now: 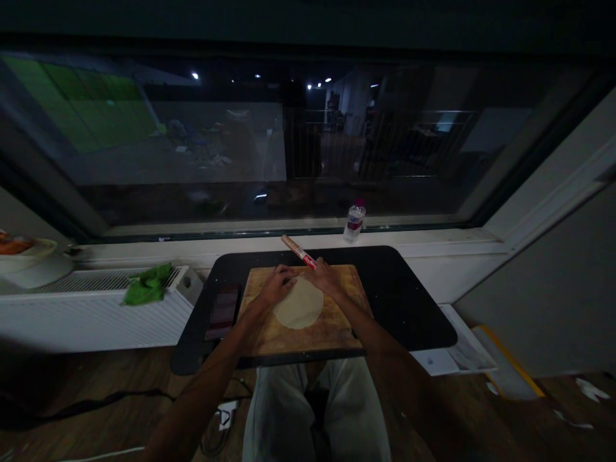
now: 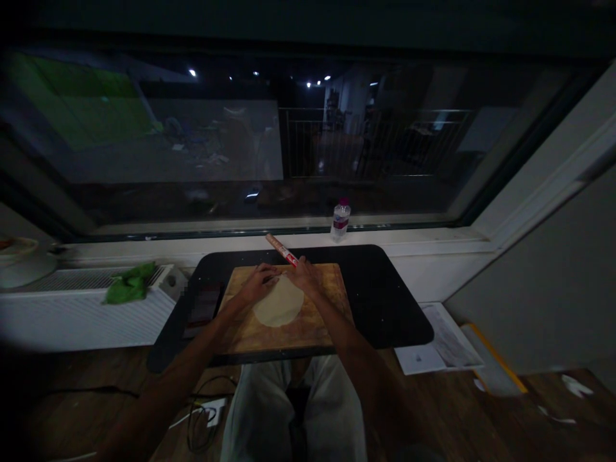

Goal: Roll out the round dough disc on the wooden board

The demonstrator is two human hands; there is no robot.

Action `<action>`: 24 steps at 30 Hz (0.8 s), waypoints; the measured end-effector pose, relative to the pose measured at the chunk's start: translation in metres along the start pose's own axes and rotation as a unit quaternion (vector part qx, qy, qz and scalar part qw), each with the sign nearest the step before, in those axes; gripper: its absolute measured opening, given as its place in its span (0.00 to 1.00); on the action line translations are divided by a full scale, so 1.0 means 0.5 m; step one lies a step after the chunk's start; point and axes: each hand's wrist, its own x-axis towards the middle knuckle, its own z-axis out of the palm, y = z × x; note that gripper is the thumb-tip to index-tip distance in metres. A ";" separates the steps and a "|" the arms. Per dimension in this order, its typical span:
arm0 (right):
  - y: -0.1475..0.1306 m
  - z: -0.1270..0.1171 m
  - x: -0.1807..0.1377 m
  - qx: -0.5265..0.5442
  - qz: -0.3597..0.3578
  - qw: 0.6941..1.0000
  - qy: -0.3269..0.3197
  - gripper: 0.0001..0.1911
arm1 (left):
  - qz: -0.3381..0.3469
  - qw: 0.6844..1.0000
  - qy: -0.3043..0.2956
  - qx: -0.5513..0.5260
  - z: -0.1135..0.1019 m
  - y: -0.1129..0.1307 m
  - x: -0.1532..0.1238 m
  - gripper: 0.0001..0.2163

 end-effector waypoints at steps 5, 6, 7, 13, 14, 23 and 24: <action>-0.020 -0.002 -0.001 -0.004 0.017 1.000 -0.005 0.39 | 0.008 1.000 0.016 -0.018 0.006 -0.003 -0.004 0.13; -0.023 -0.004 -0.002 -0.003 0.020 1.000 -0.007 0.40 | 0.009 1.000 0.016 -0.019 0.006 -0.003 -0.005 0.13; -0.026 -0.005 -0.003 -0.002 0.025 1.000 -0.012 0.41 | 0.010 1.000 0.015 -0.020 0.006 -0.003 -0.006 0.13; -0.039 -0.012 0.005 -0.007 0.046 0.998 -0.038 0.45 | 0.031 0.999 0.003 0.012 -0.001 -0.002 -0.011 0.14; -0.039 -0.013 0.008 -0.003 0.043 0.998 -0.041 0.45 | 0.036 0.999 0.000 0.021 -0.004 -0.002 -0.012 0.14; -0.028 -0.016 0.014 0.022 0.035 0.998 -0.041 0.44 | 0.037 0.999 -0.019 0.030 -0.028 0.005 -0.014 0.15; -0.029 -0.016 0.013 0.023 0.035 0.998 -0.039 0.44 | 0.039 0.999 -0.019 0.032 -0.027 0.006 -0.015 0.15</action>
